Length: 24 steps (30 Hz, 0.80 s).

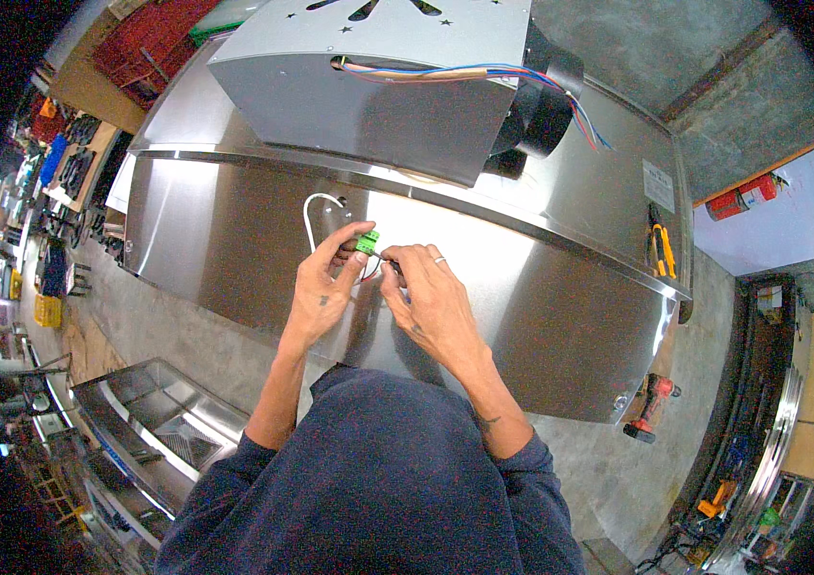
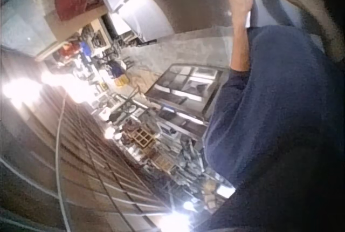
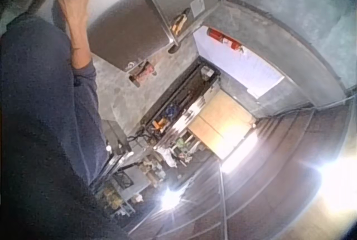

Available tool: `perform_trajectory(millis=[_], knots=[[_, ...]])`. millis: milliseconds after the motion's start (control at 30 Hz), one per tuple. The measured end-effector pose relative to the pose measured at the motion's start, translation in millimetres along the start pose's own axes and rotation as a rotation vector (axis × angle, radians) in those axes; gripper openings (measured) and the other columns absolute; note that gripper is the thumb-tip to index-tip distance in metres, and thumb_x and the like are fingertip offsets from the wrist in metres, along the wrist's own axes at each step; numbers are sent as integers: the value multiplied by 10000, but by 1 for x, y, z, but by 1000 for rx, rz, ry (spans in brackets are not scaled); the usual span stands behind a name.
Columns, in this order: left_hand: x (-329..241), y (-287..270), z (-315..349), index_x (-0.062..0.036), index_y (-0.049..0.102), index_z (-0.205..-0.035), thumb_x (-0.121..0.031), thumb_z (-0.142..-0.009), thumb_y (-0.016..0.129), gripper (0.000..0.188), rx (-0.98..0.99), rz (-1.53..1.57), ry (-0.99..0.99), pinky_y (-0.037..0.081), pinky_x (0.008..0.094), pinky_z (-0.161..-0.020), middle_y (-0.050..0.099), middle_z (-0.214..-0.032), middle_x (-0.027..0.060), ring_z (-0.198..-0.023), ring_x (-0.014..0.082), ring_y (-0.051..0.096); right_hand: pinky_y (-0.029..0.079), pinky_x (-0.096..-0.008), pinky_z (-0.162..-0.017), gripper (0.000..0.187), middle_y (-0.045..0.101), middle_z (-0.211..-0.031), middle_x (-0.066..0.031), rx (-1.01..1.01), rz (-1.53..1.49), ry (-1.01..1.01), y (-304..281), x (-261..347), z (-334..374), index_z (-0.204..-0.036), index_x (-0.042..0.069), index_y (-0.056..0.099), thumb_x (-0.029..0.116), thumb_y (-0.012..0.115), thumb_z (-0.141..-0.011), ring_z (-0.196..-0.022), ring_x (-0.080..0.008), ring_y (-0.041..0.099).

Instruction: The person strips wire insulation with a yellow-handled tool, twists exposed conductors, and secures them into a green terminal block using a screwdriver. The work is performed on a stainless steel surface in a commercial kitchen environment.

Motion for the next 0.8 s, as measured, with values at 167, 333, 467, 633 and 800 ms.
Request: perform_trajectory(millis=[167, 333, 467, 633, 800], knots=[[-4, 0, -1, -77, 676, -1450, -64, -1070, 653, 381, 0, 19, -25, 588, 322, -945, 735, -1224, 66, -1049, 142, 675, 564, -386, -776, 190, 681, -1011, -130, 3, 17, 14, 3, -3, 1, -1177, 3, 686, 80, 715, -1005, -859, -234, 663], [-11, 0, 0, -109, 669, -1455, 7, -1075, 578, 407, 7, -93, 75, 695, 334, -915, 695, -1228, 133, -996, 171, 705, 574, -462, -815, 248, 611, -1016, -144, 12, 159, -33, 1, 4, 0, -1186, 34, 672, 75, 730, -948, -961, -331, 626], [-19, 1, 1, -100, 686, -1432, 0, -1049, 626, 401, -7, -148, 115, 601, 348, -892, 735, -1181, 110, -990, 199, 720, 596, -476, -811, 331, 590, -1038, -149, 44, 255, -57, -1, 9, -1, -1200, 39, 667, 67, 753, -882, -995, -359, 622], [-20, 3, 2, -110, 694, -1418, 0, -1043, 616, 398, 2, -232, 159, 598, 371, -872, 730, -1175, 138, -978, 261, 728, 570, -441, -825, 268, 579, -1028, -137, 89, 339, -129, -1, 12, -2, -1170, 22, 670, 53, 720, -909, -980, -323, 606], [-15, 3, 4, -120, 703, -1408, -30, -1050, 617, 379, 17, -236, 158, 593, 390, -875, 727, -1146, 141, -965, 284, 725, 571, -432, -837, 189, 594, -1017, -149, 125, 384, -170, 0, 8, -4, -1093, 7, 650, 63, 676, -915, -990, -334, 621]])
Point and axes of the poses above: each hand's wrist, its own z-axis away from the middle knuckle, its own y-axis out of the palm, x = y × z, the point moved 4 cm from there along -z, towards the middle knuckle
